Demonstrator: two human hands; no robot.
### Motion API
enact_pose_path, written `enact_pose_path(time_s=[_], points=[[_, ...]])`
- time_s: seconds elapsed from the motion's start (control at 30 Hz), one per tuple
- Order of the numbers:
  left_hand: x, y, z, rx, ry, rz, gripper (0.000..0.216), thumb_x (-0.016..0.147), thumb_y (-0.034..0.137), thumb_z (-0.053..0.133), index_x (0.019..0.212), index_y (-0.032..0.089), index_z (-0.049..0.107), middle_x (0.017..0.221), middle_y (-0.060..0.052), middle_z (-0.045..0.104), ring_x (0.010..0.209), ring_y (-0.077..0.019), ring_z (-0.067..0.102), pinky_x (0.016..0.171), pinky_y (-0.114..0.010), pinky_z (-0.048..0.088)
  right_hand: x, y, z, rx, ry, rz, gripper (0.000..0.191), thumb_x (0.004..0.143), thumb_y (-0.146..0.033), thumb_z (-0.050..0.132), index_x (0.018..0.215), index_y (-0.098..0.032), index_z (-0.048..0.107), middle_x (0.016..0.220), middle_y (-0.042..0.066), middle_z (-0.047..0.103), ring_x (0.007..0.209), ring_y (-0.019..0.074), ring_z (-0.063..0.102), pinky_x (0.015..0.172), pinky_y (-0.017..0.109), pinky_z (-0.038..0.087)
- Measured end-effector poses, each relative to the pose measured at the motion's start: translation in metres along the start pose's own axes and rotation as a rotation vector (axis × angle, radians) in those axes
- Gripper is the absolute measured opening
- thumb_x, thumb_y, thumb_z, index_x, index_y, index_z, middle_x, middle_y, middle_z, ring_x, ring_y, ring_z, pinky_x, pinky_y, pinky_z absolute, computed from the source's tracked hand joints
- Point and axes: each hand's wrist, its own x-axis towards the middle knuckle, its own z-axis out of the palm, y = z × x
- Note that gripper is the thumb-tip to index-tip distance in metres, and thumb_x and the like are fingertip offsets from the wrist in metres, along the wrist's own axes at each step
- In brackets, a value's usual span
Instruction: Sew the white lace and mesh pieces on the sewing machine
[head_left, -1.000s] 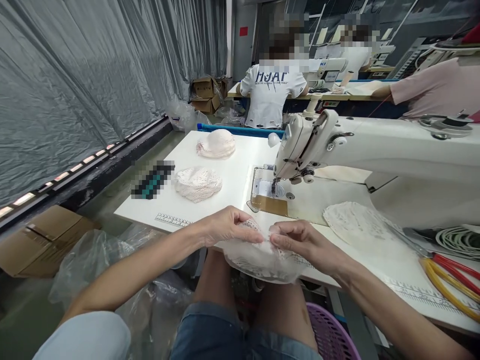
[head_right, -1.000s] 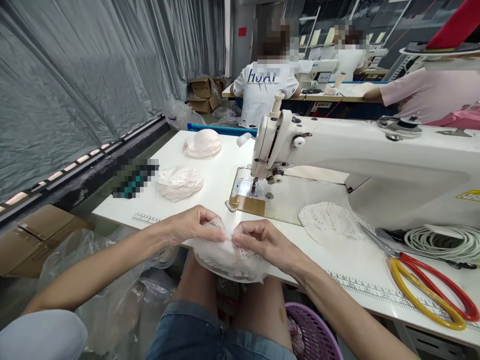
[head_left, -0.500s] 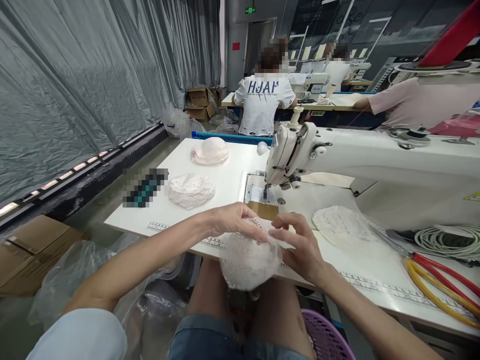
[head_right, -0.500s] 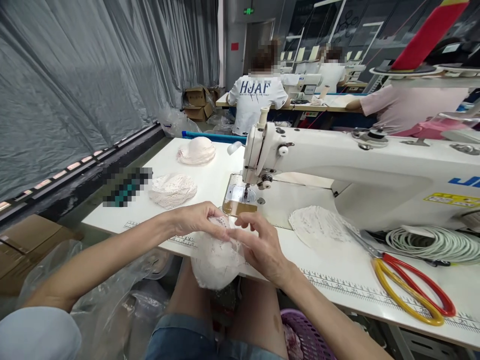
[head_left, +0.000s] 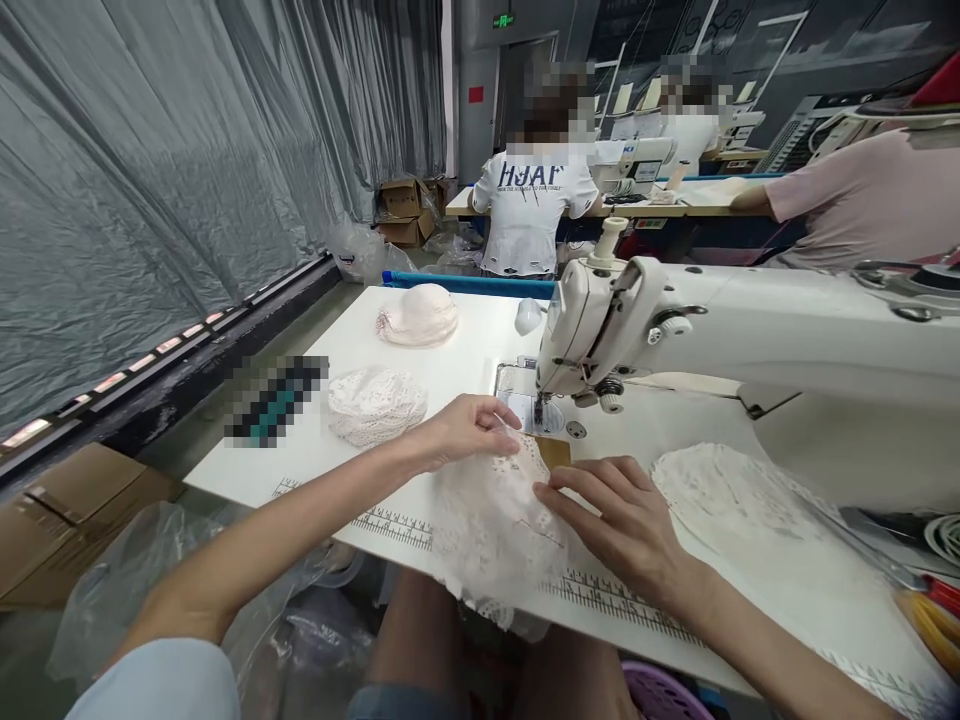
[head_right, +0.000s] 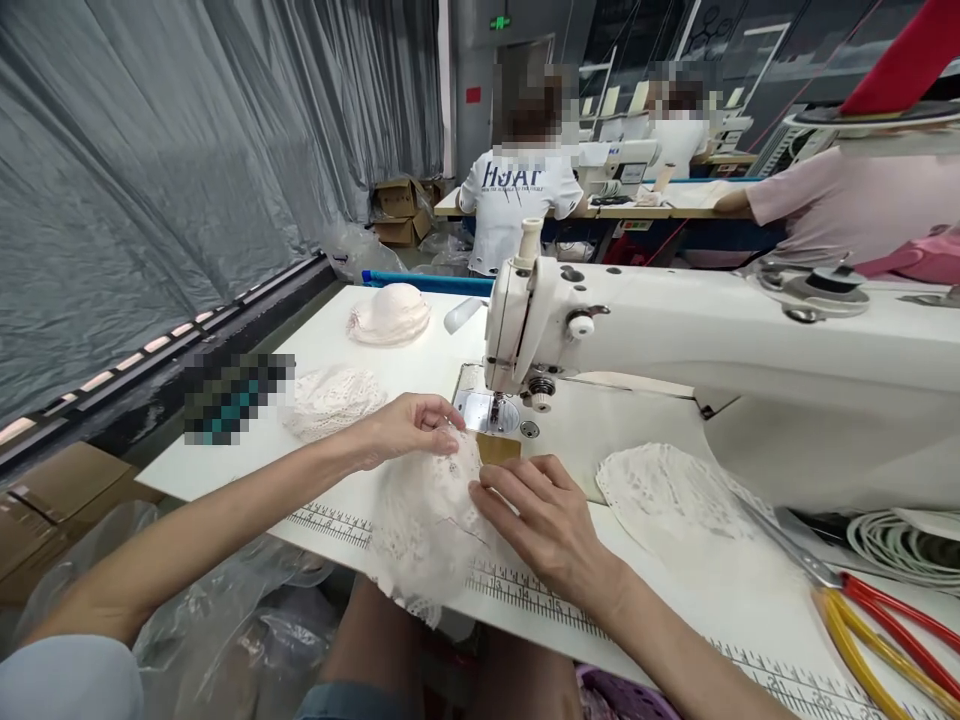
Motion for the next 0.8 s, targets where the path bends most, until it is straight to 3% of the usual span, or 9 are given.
enact_pose_path(time_s=[0.17, 0.33, 0.5, 0.63, 0.8], points=[[0.023, -0.007, 0.001, 0.22, 0.02, 0.135, 0.03, 0.067, 0.023, 0.07, 0.092, 0.014, 0.057, 0.061, 0.005, 0.052, 0.058, -0.0082, 0.05, 0.057, -0.021, 0.038, 0.002, 0.012, 0.009, -0.029, -0.08, -0.088, 0.022, 0.087, -0.001, 0.041, 0.095, -0.015, 0.057, 0.088, 0.006, 0.066, 0.077, 0.0164, 0.056, 0.064, 0.032, 0.036], [0.052, -0.005, 0.004, 0.613, 0.064, 0.124, 0.018, 0.069, 0.024, 0.065, 0.085, 0.015, 0.061, 0.063, 0.003, 0.049, 0.059, -0.0107, 0.048, 0.052, -0.021, 0.033, -0.005, 0.025, 0.025, -0.051, -0.116, -0.051, 0.022, 0.087, -0.001, 0.042, 0.089, -0.014, 0.06, 0.085, 0.006, 0.067, 0.084, 0.0174, 0.057, 0.065, 0.032, 0.037], [0.066, -0.012, 0.011, 0.774, 0.069, 0.192, 0.015, 0.075, 0.017, 0.057, 0.09, 0.015, 0.06, 0.08, -0.004, 0.061, 0.077, -0.0171, 0.056, 0.066, -0.027, 0.043, -0.011, 0.028, 0.03, -0.013, -0.163, 0.024, 0.025, 0.089, -0.003, 0.04, 0.088, -0.015, 0.062, 0.089, 0.007, 0.067, 0.089, 0.0196, 0.056, 0.068, 0.034, 0.037], [0.066, -0.023, 0.015, 0.844, 0.121, 0.261, 0.017, 0.08, 0.016, 0.053, 0.097, 0.016, 0.056, 0.097, -0.006, 0.06, 0.086, -0.0187, 0.056, 0.074, -0.032, 0.044, -0.009, 0.027, 0.029, 0.02, -0.168, 0.06, 0.026, 0.089, -0.003, 0.04, 0.087, -0.015, 0.062, 0.086, 0.007, 0.068, 0.085, 0.0189, 0.056, 0.066, 0.034, 0.036], [0.06, -0.031, 0.017, 1.052, 0.297, 0.457, 0.014, 0.082, 0.017, 0.056, 0.096, 0.017, 0.056, 0.101, -0.005, 0.055, 0.088, -0.0181, 0.05, 0.074, -0.032, 0.04, -0.006, 0.025, 0.027, 0.05, -0.167, 0.084, 0.026, 0.089, -0.002, 0.039, 0.085, -0.014, 0.062, 0.082, 0.006, 0.068, 0.081, 0.0179, 0.057, 0.064, 0.033, 0.034]])
